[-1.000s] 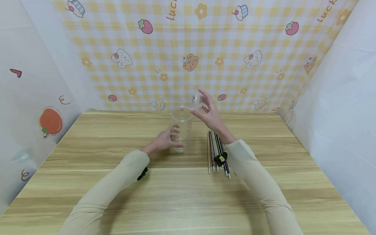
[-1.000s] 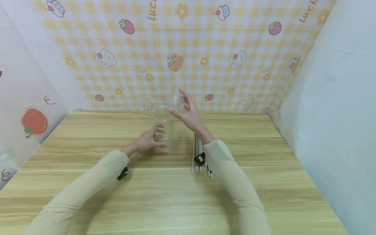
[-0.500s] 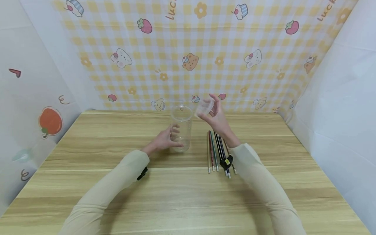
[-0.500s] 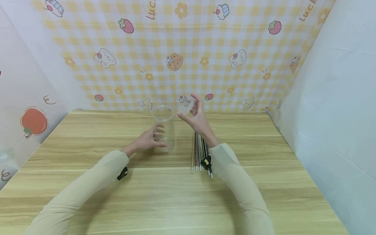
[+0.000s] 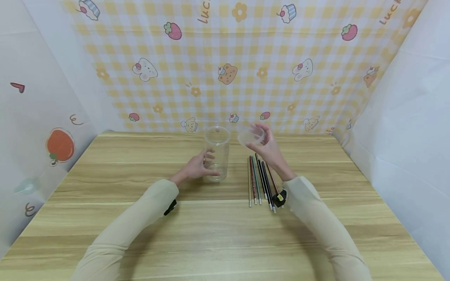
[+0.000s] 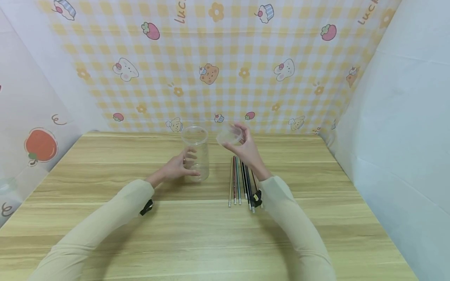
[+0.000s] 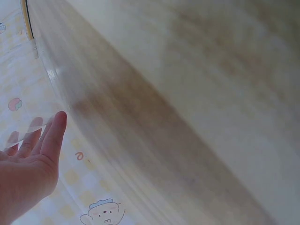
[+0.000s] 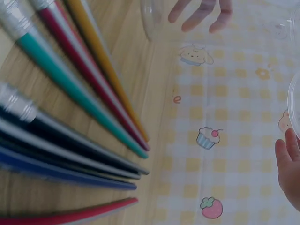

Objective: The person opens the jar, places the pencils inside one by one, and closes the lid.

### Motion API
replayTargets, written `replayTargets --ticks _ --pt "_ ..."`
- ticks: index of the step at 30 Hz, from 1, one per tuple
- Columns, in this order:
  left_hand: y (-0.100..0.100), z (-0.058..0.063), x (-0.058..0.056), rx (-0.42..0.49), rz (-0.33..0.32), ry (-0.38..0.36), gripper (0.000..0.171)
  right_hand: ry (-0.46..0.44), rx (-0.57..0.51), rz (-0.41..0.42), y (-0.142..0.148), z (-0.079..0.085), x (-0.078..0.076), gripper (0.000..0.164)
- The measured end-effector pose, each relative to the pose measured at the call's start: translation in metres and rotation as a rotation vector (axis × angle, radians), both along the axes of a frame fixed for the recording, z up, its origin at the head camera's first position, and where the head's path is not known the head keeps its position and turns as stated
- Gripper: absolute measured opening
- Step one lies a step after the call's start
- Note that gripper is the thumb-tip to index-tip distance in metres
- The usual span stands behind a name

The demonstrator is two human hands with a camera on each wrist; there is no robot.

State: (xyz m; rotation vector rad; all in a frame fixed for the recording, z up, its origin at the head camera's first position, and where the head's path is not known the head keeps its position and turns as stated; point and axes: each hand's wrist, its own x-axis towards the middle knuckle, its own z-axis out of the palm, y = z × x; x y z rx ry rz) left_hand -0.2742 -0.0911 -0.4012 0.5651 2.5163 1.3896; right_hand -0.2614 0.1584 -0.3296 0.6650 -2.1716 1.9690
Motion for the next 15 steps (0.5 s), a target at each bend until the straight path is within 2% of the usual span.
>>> replayTargets --ticks 5,10,15 --pt "0.000 0.000 0.000 -0.008 0.002 -0.002 0.083 0.014 0.003 -0.029 0.015 -0.012 -0.004 0.068" --pt "0.000 0.001 0.002 -0.009 0.001 -0.009 0.083 0.066 -0.036 -0.055 0.030 -0.025 -0.009 0.066" --pt "0.000 0.002 0.001 -0.016 -0.001 -0.008 0.084 0.041 -0.066 -0.074 0.047 -0.030 -0.008 0.067"
